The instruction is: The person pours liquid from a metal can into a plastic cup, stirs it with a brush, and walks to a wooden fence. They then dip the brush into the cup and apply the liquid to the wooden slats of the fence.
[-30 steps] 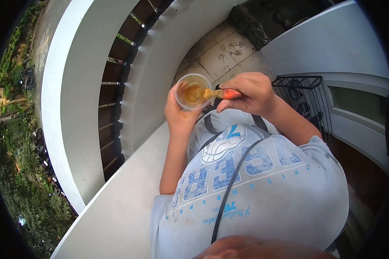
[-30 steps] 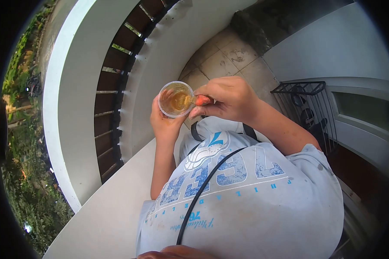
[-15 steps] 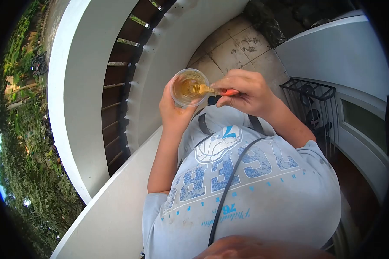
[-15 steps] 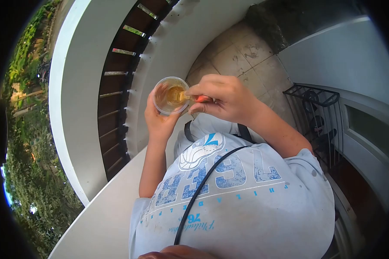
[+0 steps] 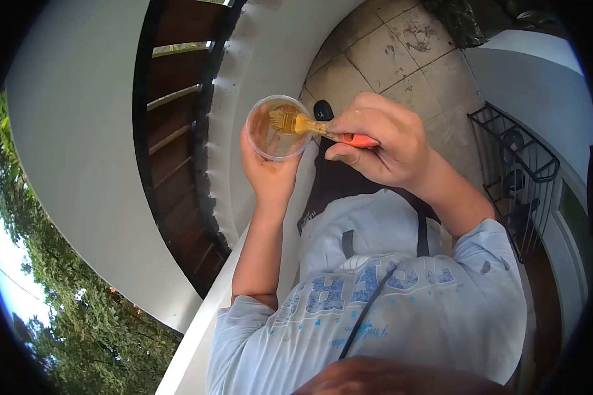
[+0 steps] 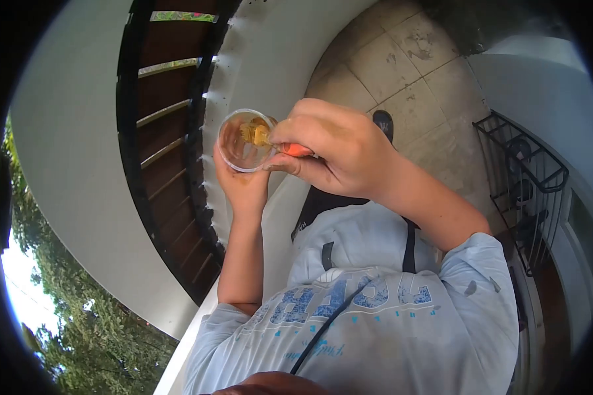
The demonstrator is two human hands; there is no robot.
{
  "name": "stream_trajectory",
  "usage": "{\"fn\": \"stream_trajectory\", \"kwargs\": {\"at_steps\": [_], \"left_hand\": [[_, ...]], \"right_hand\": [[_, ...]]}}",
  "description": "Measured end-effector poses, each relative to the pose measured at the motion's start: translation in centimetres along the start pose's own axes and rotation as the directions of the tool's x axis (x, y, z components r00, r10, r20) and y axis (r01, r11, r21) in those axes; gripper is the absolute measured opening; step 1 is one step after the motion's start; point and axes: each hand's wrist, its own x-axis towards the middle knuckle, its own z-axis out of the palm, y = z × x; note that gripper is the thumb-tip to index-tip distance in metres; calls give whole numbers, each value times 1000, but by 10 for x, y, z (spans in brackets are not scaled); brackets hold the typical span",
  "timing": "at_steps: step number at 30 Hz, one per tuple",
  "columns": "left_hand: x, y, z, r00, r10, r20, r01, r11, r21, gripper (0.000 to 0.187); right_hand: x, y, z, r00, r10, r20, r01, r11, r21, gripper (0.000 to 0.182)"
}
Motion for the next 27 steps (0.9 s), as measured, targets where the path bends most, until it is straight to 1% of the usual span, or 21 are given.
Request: {"fn": "stream_trajectory", "kwargs": {"at_steps": [1,2,3,4,6,8,9,10,11,12,13,14,16,17,19,20,22,23,25,26,27], "left_hand": [[14,-12,-1,1000,-24,10,24,999,-24,95],[31,-22,-1,1000,-24,20,25,999,-24,95],[54,-43,-5,1000,18,-23,-18,999,-33,96],[67,-50,-7,995,67,-75,-70,997,-41,97],[90,-66,-15,994,74,-75,-76,997,-23,100],[112,-86,-22,968,214,-129,-223,973,-55,101],[119,-91,-25,962,223,-160,-215,974,67,98],[123,-94,-29,963,223,-154,-215,974,69,98],[129,-90,-33,972,170,-165,-139,974,181,89],[135,-90,-38,976,116,-182,-59,955,290,81],[145,-93,-50,986,145,-79,-96,891,444,61],[150,-100,-59,986,145,-80,-95,891,444,61],[153,-116,-75,980,196,-18,-144,779,611,48],[150,-113,-72,980,197,-19,-144,778,611,48],[138,-103,-59,979,161,-128,-83,878,472,50],[137,-110,-64,978,162,-128,-84,879,470,50],[135,-131,-75,983,89,-158,-3,879,477,57],[134,-129,-74,983,90,-158,-4,880,476,57],[130,-124,-70,970,107,-217,-36,952,305,73],[130,-127,-74,970,106,-217,-36,952,305,73],[129,-134,-78,980,98,-171,-51,964,262,79]], "right_hand": [[5,12,8,1000,13,-15,-13,1000,-7,32],[11,24,17,1000,5,-11,-5,999,-37,33],[15,49,34,1000,7,-3,-7,998,-58,34],[18,61,44,1000,11,-3,-11,998,-55,34],[24,81,61,988,-108,-111,104,994,-44,38],[31,94,75,984,-106,-144,104,994,-22,41],[36,102,84,974,-117,-192,115,993,-23,41],[41,108,93,963,-126,-238,124,992,-24,41],[47,114,104,963,-125,-240,122,992,-24,41],[53,121,114,951,-138,-277,133,990,-36,41],[59,126,123,937,-155,-313,147,988,-49,40],[64,131,132,937,-154,-312,146,988,-49,40],[74,138,149,933,-118,-339,116,993,-25,38],[78,139,157,933,-119,-339,118,993,-24,38],[84,142,169,935,-59,-349,78,996,40,37],[87,142,173,936,-61,-347,79,996,38,37],[93,143,178,926,-49,-374,70,997,44,36],[95,145,179,926,-50,-374,71,997,43,36],[99,150,178,917,-63,-393,77,997,22,35],[100,154,178,918,-63,-392,78,997,22,35],[100,158,178,926,-40,-376,39,999,-9,33]]}}
